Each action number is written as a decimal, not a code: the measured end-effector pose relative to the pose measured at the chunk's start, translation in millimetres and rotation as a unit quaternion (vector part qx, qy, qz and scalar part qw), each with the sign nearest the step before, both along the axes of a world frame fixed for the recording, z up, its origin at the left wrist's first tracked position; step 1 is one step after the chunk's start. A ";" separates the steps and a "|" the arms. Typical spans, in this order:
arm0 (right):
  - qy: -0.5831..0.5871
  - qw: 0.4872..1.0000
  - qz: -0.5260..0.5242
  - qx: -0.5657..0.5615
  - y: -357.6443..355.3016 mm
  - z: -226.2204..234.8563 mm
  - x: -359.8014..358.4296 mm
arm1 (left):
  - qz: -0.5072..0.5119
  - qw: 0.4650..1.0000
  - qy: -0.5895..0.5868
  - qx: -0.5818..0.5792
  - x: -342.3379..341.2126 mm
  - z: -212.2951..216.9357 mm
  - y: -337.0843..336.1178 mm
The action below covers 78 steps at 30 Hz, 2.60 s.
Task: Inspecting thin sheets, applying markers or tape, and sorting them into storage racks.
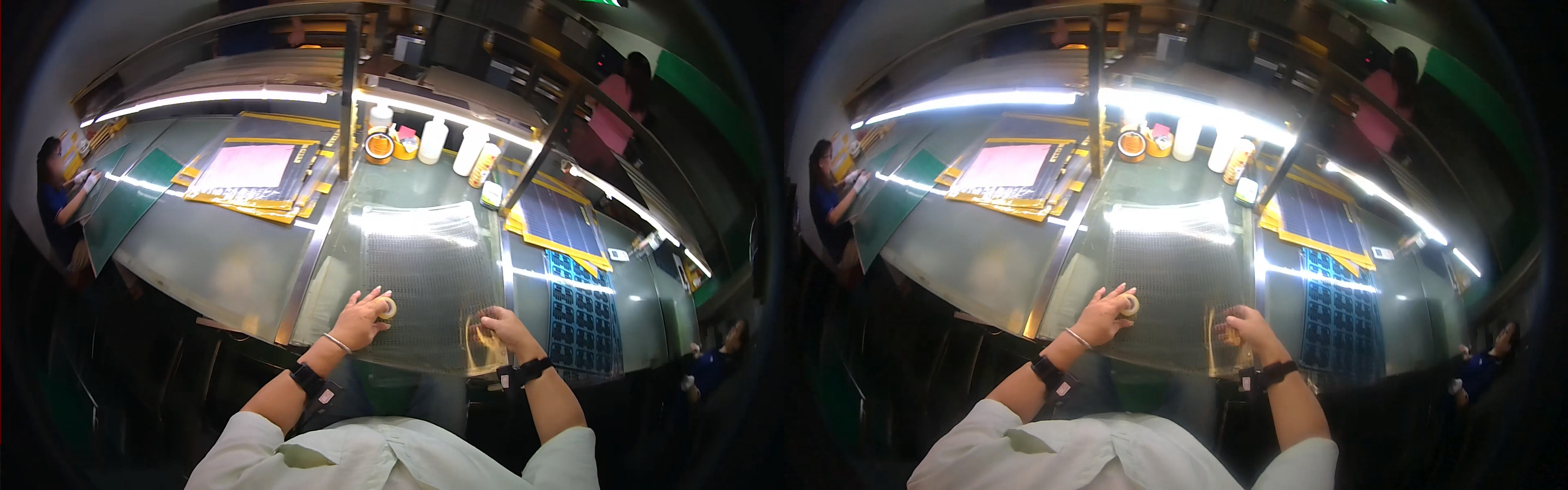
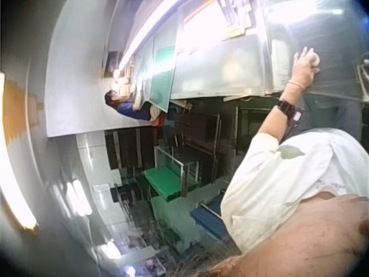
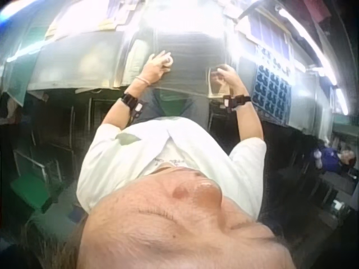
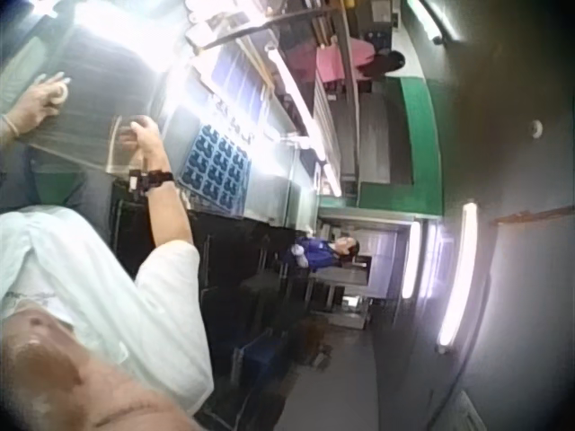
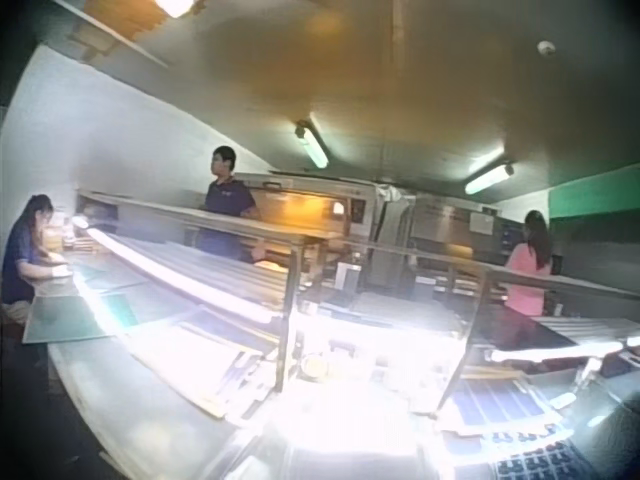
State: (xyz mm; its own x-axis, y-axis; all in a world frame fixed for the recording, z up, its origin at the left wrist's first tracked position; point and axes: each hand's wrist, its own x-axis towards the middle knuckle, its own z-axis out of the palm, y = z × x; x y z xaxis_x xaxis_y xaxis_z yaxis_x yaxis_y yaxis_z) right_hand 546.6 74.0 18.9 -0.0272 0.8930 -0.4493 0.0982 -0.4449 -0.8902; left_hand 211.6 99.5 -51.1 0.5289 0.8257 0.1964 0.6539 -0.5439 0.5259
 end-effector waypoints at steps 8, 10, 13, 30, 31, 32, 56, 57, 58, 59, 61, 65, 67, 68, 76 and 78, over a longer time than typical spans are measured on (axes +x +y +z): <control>-0.381 0.860 0.161 0.300 -29.5 137.1 -61.8 | -0.024 0.930 -0.080 0.358 19.5 202.7 5.5; -0.471 0.774 0.171 0.388 -39.7 169.5 -65.1 | -0.079 0.913 -0.001 0.401 29.0 257.2 -1.9; -0.553 0.667 0.199 0.458 -54.1 220.1 -60.9 | -0.094 0.940 0.094 0.315 33.8 295.6 -10.2; -0.539 0.699 0.030 0.470 -65.8 98.9 -22.0 | 0.239 0.803 -0.499 -0.222 -2.6 129.8 76.6; -0.536 0.703 0.031 0.467 -60.5 63.6 -16.5 | 0.263 0.782 -0.514 -0.236 -5.2 109.1 83.2; -0.440 0.794 -0.061 0.415 -56.2 28.8 -7.4 | 0.280 0.776 -0.507 -0.250 -5.4 93.3 87.1; 0.040 0.990 -0.084 0.110 74.6 -55.1 22.4 | 0.283 0.769 -0.447 -0.358 -6.4 19.4 83.8; 0.012 0.990 -0.068 0.120 80.8 -54.0 22.2 | 0.286 0.768 -0.446 -0.359 -2.6 13.8 86.9; 0.005 0.991 -0.057 0.120 83.8 -53.4 22.5 | 0.286 0.775 -0.445 -0.345 0.9 8.1 90.0; 0.006 0.992 -0.056 0.116 84.7 -54.0 22.2 | 0.285 0.782 -0.444 -0.332 3.6 2.2 92.2; 0.000 0.992 -0.077 0.104 85.1 -56.7 23.7 | 0.289 0.787 -0.440 -0.321 10.3 1.1 95.2; -0.042 0.989 -0.061 0.124 82.0 -68.9 37.7 | 0.307 0.810 -0.412 -0.282 19.3 11.5 96.3; -0.066 0.986 -0.069 0.139 82.6 -69.6 39.8 | 0.293 0.821 -0.396 -0.289 18.0 17.7 98.8; -0.065 0.986 -0.068 0.137 83.0 -69.5 41.1 | 0.294 0.820 -0.398 -0.287 17.7 21.1 100.8; -0.048 0.989 -0.070 0.124 78.6 -61.3 39.1 | 0.309 0.817 -0.385 -0.297 19.4 20.9 102.0; -0.078 0.989 -0.056 0.116 79.5 -54.2 38.9 | 0.326 0.826 -0.357 -0.290 21.0 19.8 102.7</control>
State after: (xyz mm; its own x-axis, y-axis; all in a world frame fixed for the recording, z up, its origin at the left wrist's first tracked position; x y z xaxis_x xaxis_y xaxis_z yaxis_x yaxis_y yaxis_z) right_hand 585.5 153.5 -35.2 0.1309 0.9662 -0.2222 0.2043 -0.2456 -0.9476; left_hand 232.6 202.2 -31.3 -0.1450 0.9539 -0.2627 0.1196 0.2804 0.9524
